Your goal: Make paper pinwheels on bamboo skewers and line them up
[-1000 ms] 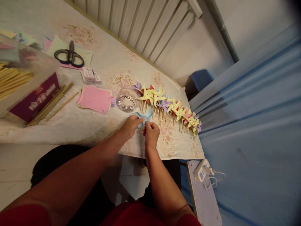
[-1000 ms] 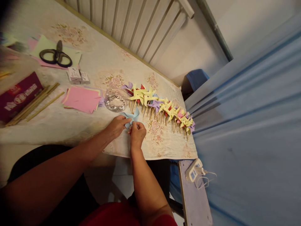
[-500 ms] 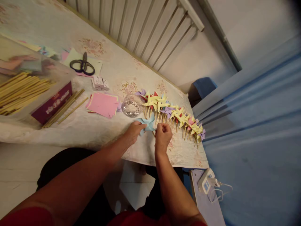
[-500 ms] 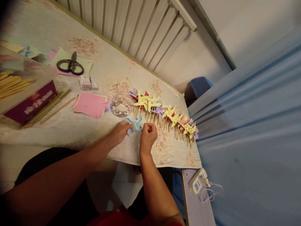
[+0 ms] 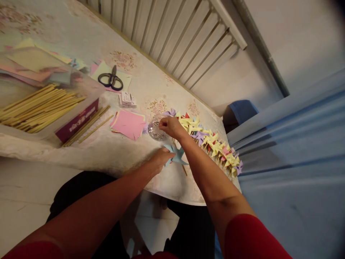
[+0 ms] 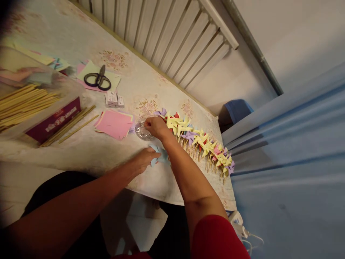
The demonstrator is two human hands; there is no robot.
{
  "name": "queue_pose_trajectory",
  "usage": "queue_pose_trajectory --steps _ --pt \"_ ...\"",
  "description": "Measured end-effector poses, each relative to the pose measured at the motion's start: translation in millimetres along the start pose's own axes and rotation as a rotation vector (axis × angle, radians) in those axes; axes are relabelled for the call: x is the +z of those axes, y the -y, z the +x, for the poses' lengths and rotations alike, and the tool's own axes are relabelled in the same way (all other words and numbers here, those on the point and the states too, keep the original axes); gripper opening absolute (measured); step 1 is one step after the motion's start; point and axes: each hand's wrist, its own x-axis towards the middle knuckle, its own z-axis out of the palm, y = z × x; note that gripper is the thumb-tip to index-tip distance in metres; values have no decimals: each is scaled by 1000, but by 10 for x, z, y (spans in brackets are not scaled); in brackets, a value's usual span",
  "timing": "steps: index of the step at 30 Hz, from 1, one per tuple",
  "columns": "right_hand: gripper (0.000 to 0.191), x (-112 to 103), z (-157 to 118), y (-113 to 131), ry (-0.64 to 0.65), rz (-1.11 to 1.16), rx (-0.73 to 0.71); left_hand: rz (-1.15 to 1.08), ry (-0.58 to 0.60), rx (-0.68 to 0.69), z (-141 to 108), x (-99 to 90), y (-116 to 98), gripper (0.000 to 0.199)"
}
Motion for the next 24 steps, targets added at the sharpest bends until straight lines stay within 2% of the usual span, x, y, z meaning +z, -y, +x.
queue_pose_trajectory --steps 3,6,13,24 --pt "27 139 211 -75 99 -48 74 26 -9 -58 -26 16 -48 18" --pt "33 261 325 -181 137 -112 90 14 0 -56 -46 32 -91 16" --pt "37 419 403 -384 -45 -102 57 -36 -29 -88 -17 36 -79 12" --pt "38 475 399 -390 3 -57 208 -63 -13 -57 -7 29 -98 20"
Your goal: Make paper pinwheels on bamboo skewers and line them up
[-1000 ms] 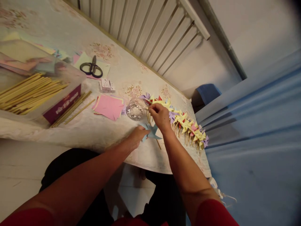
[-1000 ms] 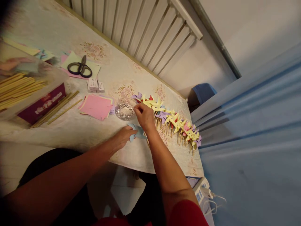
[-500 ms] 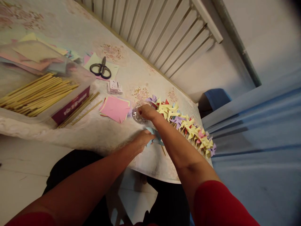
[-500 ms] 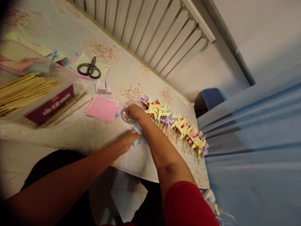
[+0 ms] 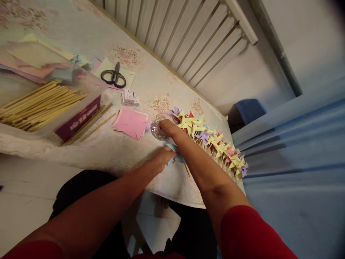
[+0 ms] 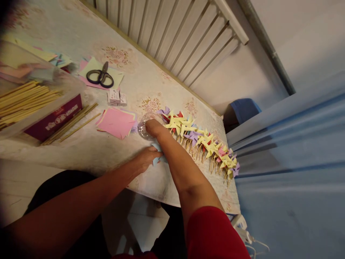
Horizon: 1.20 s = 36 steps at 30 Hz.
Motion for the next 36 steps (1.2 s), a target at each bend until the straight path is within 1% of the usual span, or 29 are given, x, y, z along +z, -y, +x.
queue_pose_trajectory --steps 3,6,7,10,12,13,15,18,20,22,23,25,28,32,36 --pt "36 -78 -23 54 2 -15 -7 19 -2 1 -3 4 -20 20" --pt "31 -304 -123 144 -54 -42 -103 62 -37 -13 -17 5 -52 14" --pt "28 -406 -194 180 -103 -36 -150 78 -52 -15 -23 3 -66 13" --pt "19 -702 -564 287 -227 59 -209 104 -64 6 -41 0 -106 10" --pt "13 -810 -931 330 -324 165 -184 86 -54 36 -46 0 -123 9" --pt "11 -819 -1136 334 -382 225 -155 68 -44 58 -44 0 -126 8" --pt "6 -739 -1553 296 -440 336 -75 40 -26 94 -31 -3 -122 10" --pt "4 -439 -2091 125 -420 421 31 46 -25 121 3 -20 -93 15" --pt "5 -205 -2340 -38 -393 400 98 63 -36 123 27 -39 -70 16" --pt "10 -7 -2497 -203 -382 270 135 70 -41 110 47 -55 -52 14" --pt "12 70 -2546 -278 -372 178 134 71 -43 101 55 -61 -46 14" --pt "16 179 -2603 -401 -311 34 117 77 -44 95 65 -63 -43 15" --pt "19 265 -2629 -516 -236 -98 84 69 -40 106 64 -46 -57 19" --pt "18 303 -2623 -585 -215 -143 90 60 -50 92 40 -19 -82 23" --pt "18 281 -2586 -592 -197 -129 144 44 -48 94 29 -16 -69 21"
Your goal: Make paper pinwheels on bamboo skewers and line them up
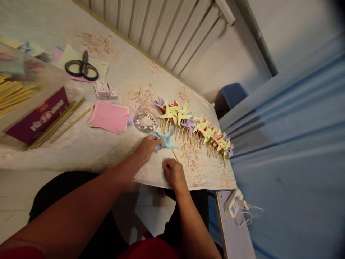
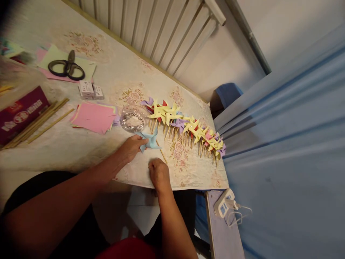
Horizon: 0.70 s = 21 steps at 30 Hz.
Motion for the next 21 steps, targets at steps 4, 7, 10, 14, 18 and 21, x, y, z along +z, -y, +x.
queue_pose_trajectory --steps 4,7,10,14,18,21 --pt "18 -45 55 43 36 -10 87 -14 26 14 2 -3 11 19" --pt "17 -79 83 85 58 -39 128 -8 40 22 -1 1 1 18" --pt "15 -99 88 119 76 -89 134 -7 40 36 -8 7 -9 17" --pt "15 -93 69 144 94 -189 118 2 7 24 -18 6 -21 20" --pt "16 -75 40 160 103 -286 130 19 -5 22 -23 0 -31 26" --pt "16 -73 26 190 106 -335 140 21 -6 35 -16 -4 -24 28"
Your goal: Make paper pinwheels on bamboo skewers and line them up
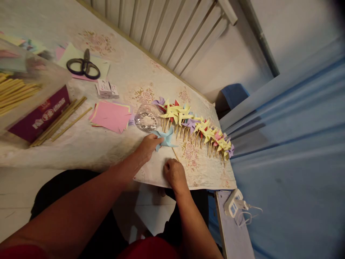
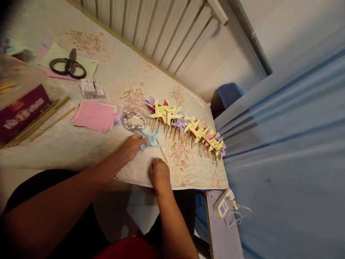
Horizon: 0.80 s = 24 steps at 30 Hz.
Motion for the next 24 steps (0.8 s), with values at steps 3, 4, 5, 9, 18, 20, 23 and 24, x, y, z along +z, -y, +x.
queue_pose_trajectory --steps 3,4,5,9,18,20,23,24 --pt "17 -8 -3 40 2 -31 13 12 -5 10 4 -1 8 29" --pt "17 -7 -1 52 -3 -37 19 14 -3 15 3 0 8 28" --pt "18 -3 1 60 -11 -41 23 14 2 21 1 1 7 28" --pt "18 24 -1 53 -53 -8 14 2 29 40 -10 4 0 27" --pt "13 -265 -153 79 -194 498 3 69 -4 76 -2 -4 47 21" --pt "10 -368 -140 162 -276 633 4 81 3 91 -7 1 49 21" --pt "10 -459 -48 305 -372 788 3 91 16 106 -22 16 35 21" --pt "11 -467 -3 347 -389 827 1 102 15 107 -29 21 27 20"
